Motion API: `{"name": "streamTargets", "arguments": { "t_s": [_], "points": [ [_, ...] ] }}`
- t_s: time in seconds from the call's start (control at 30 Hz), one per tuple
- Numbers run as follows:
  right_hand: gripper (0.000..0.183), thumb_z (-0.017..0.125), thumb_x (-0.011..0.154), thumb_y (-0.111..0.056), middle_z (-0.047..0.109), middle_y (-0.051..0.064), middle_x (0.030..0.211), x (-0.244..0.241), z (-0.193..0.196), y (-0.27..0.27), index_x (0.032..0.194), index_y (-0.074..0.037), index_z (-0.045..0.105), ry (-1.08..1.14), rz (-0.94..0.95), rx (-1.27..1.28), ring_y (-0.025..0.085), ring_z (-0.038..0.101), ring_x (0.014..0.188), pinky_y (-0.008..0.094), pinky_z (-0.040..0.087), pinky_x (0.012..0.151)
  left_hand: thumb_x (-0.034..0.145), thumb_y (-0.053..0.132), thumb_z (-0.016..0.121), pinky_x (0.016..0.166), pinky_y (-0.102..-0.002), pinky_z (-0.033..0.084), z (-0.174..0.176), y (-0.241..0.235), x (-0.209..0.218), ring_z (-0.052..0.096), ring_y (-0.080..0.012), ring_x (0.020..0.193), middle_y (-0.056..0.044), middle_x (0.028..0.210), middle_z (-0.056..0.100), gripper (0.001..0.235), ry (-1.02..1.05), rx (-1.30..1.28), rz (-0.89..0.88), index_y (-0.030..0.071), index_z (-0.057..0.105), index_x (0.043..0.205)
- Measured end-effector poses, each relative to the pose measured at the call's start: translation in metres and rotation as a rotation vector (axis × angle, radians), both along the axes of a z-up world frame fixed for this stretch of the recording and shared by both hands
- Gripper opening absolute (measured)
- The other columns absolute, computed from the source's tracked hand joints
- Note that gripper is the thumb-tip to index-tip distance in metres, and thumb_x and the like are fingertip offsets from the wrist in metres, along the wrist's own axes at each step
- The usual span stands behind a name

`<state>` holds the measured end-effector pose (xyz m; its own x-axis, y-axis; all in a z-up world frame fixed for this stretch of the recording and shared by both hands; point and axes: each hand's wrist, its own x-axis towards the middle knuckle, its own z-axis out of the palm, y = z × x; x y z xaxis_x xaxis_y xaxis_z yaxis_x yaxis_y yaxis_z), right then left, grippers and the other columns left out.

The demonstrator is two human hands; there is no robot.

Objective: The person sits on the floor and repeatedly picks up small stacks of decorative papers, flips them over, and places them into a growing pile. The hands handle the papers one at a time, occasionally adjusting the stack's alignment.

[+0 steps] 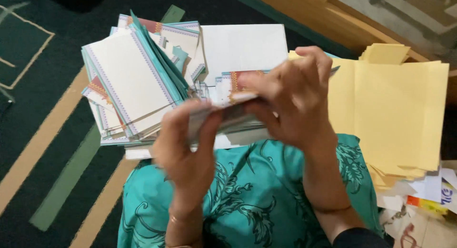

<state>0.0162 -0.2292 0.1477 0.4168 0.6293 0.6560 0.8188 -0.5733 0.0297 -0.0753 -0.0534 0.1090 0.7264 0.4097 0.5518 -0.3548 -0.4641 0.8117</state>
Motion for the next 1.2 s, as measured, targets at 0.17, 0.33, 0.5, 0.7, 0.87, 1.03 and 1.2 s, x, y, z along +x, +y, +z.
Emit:
{"name": "streamTargets", "arguments": {
  "t_s": [0.17,0.33,0.5,0.7,0.87,1.03,1.2],
  "points": [
    [0.038,0.049,0.111,-0.050,0.052,0.006,0.092,0.060,-0.083,-0.025,0.118,-0.016,0.064,0.120,-0.287,-0.088,0.030,0.050,0.087,0.045,0.035,0.079,0.110,0.017,0.053,0.094,-0.036,0.057,-0.080,-0.040,0.083,0.066,-0.0221,0.104,-0.015,0.124,0.062,0.045,0.180,-0.227,-0.098,0.005,0.040,0.151],
    [0.051,0.045,0.106,-0.062,0.053,0.009,0.113,0.079,-0.166,-0.032,0.134,-0.022,0.064,0.571,-0.459,-0.113,0.031,0.048,0.112,0.055,0.031,0.104,0.108,0.003,0.044,0.085,-0.054,0.048,-0.177,-0.062,0.119,0.058,-0.0445,0.090,-0.030,0.104,0.051,0.049,0.365,0.023,-0.066,-0.021,0.030,0.149],
    [0.061,0.024,0.107,-0.066,0.048,0.011,0.154,0.078,-0.183,-0.025,0.149,-0.030,0.052,0.767,-0.545,-0.231,0.033,0.033,0.150,0.073,-0.002,0.116,0.110,0.036,0.042,0.119,-0.057,0.007,-0.204,-0.072,0.118,0.023,-0.0356,0.153,-0.020,0.167,0.025,0.060,0.642,0.638,0.044,0.005,0.031,0.160],
    [0.062,0.028,0.108,-0.065,0.051,0.013,0.151,0.074,-0.185,-0.021,0.148,-0.025,0.053,0.761,-0.515,-0.202,0.034,0.037,0.147,0.076,0.002,0.114,0.098,0.026,0.078,0.120,-0.054,0.003,-0.156,-0.027,0.110,0.014,-0.0397,0.154,-0.025,0.163,0.027,0.063,0.319,0.732,0.525,0.006,0.048,0.150],
    [0.060,0.029,0.108,-0.064,0.054,0.013,0.149,0.077,-0.190,-0.023,0.144,-0.024,0.056,0.720,-0.507,-0.179,0.032,0.041,0.144,0.076,0.003,0.114,0.106,0.014,0.066,0.112,-0.054,0.032,-0.176,0.040,0.107,0.038,-0.0453,0.138,-0.028,0.154,0.034,0.076,0.340,0.205,0.340,0.000,0.019,0.163],
    [0.065,0.026,0.108,-0.067,0.053,0.014,0.149,0.075,-0.185,-0.023,0.144,-0.023,0.057,0.758,-0.519,-0.185,0.032,0.041,0.145,0.075,0.002,0.115,0.095,-0.002,0.063,0.077,-0.051,0.057,-0.160,0.056,0.096,0.073,-0.0446,0.095,-0.027,0.104,0.075,0.055,0.411,0.116,0.299,-0.001,0.050,0.148],
    [0.067,0.029,0.107,-0.061,0.035,0.027,0.159,0.061,-0.145,-0.003,0.144,-0.011,0.056,0.819,-0.571,-0.092,0.043,0.032,0.149,0.080,-0.003,0.112,0.060,0.028,0.103,0.068,-0.023,0.054,-0.138,0.094,0.080,0.073,-0.0153,0.061,0.004,0.063,0.071,0.052,0.441,0.010,0.475,0.029,0.081,0.107]
  ]
}}
